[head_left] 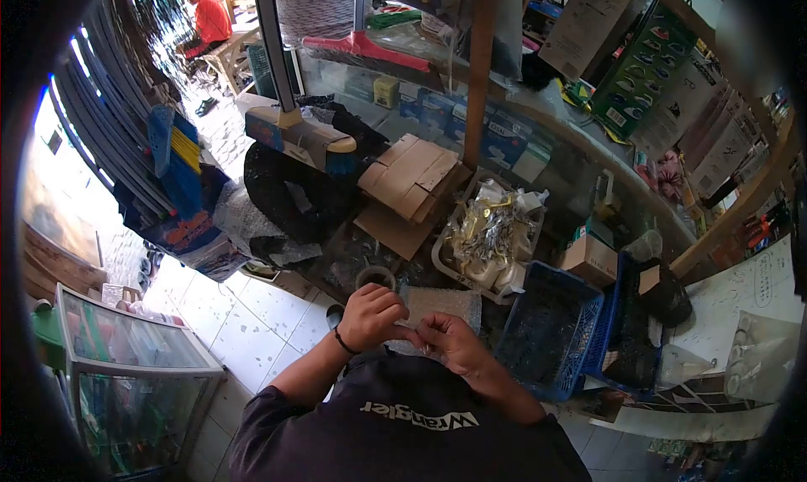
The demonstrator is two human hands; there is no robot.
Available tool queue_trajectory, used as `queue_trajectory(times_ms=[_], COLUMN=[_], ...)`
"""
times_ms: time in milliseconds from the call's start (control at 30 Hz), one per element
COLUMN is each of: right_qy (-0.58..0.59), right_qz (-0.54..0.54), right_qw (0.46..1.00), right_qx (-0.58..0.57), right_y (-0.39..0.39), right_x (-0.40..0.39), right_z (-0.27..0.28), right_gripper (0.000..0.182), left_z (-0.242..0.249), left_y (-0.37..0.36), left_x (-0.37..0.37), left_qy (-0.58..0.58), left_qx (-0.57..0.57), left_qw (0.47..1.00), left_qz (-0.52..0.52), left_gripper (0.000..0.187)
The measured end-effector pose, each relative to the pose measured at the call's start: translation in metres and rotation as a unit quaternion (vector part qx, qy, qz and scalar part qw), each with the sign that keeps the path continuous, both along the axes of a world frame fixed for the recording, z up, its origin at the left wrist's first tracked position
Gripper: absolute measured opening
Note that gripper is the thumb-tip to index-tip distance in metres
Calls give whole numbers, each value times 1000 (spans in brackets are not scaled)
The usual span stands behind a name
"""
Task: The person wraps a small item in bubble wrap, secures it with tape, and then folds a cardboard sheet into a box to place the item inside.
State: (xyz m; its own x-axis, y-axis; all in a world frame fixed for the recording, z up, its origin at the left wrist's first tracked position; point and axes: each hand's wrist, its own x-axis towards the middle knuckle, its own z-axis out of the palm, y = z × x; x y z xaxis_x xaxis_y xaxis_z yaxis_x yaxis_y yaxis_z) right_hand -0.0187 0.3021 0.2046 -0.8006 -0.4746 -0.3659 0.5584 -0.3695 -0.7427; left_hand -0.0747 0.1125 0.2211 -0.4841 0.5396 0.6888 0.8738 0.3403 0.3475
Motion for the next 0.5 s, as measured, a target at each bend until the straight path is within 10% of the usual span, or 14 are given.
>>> queue_trajectory(times_ms=[300,500], right_qy=[109,73], right_qz=[-278,-269], right_qw=[954,959], right_qx=[14,45], right_y=[15,37], right_x=[2,13], right_z=[-8,-32], right_gripper=[12,15], left_z=[-39,-76], left_y=[5,18], left_x=[7,32], left_qy=[-161,-195], left_qx=[-73,-274], left_qw=[979,941], left_qz=[100,-27], left_gripper=[35,51])
